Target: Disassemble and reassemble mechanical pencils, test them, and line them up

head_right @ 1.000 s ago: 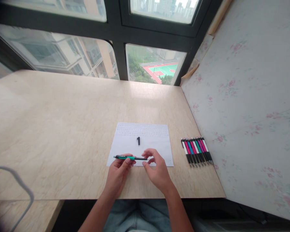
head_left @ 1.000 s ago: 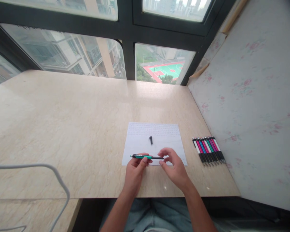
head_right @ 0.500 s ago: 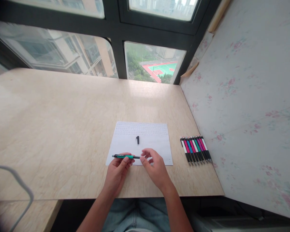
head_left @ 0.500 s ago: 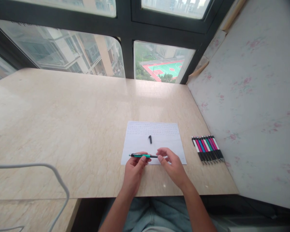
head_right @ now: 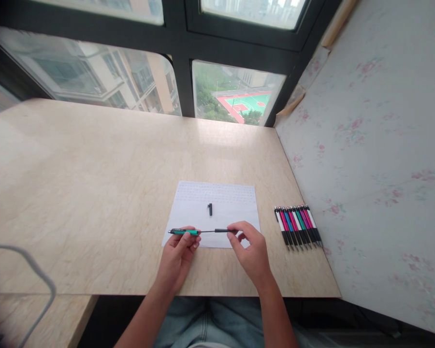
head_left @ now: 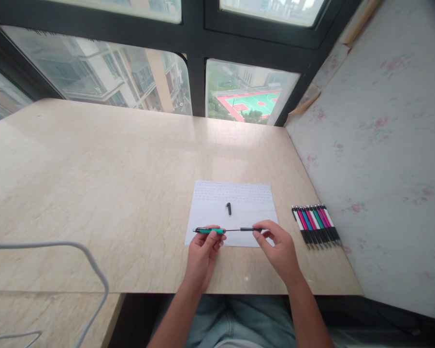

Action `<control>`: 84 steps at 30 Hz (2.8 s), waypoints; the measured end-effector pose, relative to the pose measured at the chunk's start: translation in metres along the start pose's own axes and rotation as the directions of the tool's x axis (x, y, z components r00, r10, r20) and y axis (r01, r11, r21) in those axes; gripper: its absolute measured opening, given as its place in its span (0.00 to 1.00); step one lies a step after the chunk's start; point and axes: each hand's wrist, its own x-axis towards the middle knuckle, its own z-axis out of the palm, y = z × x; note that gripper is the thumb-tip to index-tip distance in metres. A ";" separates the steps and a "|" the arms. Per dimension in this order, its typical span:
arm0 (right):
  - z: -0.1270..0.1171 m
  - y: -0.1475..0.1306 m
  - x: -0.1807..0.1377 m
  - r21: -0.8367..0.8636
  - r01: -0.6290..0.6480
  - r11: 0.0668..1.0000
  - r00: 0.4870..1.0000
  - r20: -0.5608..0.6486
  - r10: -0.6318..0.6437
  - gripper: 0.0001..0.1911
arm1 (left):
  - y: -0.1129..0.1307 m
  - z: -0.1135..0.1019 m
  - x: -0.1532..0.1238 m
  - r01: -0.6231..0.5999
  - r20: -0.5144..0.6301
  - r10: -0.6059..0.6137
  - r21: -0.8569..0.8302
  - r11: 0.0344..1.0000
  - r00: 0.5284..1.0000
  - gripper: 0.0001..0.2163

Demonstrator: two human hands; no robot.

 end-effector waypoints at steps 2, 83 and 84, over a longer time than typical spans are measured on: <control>-0.003 0.007 -0.001 0.024 -0.039 0.999 0.998 -0.041 0.040 0.07 | 0.001 0.000 0.000 0.002 -0.007 -0.003 -0.039 0.999 1.000 0.10; -0.003 0.035 0.002 -0.375 -0.095 0.922 0.995 -0.013 0.097 0.11 | -0.001 0.004 0.001 -0.017 -0.006 0.016 -0.023 1.000 1.000 0.11; 0.003 0.034 0.005 -0.368 -0.116 0.922 0.993 -0.051 0.105 0.12 | -0.001 0.004 0.001 -0.017 -0.004 0.017 -0.018 1.000 1.000 0.11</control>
